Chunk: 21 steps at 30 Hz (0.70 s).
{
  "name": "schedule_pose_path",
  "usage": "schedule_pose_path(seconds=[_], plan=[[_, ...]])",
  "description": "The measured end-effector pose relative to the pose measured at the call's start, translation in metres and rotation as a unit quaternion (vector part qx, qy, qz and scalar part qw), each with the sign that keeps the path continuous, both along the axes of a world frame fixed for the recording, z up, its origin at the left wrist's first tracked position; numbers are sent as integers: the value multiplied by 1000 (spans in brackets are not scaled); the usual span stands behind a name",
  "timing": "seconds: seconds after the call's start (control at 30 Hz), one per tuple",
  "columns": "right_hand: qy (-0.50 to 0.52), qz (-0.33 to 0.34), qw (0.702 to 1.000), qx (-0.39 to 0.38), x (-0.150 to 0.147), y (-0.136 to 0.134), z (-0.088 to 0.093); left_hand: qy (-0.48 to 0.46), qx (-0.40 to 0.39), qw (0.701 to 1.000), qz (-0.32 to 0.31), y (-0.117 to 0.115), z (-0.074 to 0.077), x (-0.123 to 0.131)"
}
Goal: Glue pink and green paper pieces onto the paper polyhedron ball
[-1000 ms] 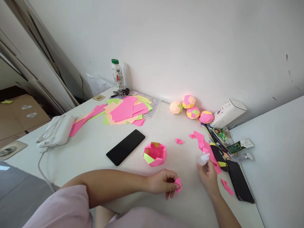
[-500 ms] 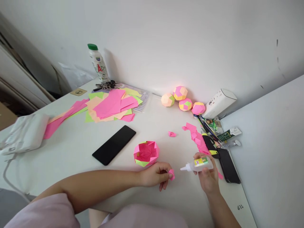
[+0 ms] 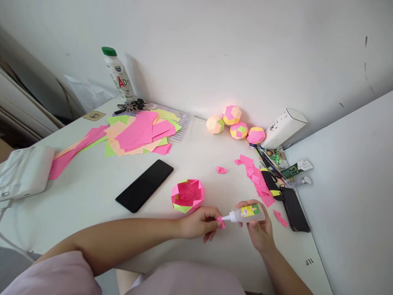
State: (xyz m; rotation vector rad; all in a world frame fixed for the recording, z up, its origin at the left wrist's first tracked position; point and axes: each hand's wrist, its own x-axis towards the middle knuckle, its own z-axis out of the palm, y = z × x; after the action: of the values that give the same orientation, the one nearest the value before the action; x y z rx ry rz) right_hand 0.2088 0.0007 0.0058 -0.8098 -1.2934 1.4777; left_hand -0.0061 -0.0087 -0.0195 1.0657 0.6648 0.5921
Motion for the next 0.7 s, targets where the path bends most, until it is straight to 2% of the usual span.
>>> schedule_pose_path(seconds=[0.4,0.7], plan=[[-5,0,1000,-13,-1,0,3,4,21,1000,-4,0,1,-1],[3,11,1000,10,-4,-2,1,18,20,1000,-13,0,-1,-3]])
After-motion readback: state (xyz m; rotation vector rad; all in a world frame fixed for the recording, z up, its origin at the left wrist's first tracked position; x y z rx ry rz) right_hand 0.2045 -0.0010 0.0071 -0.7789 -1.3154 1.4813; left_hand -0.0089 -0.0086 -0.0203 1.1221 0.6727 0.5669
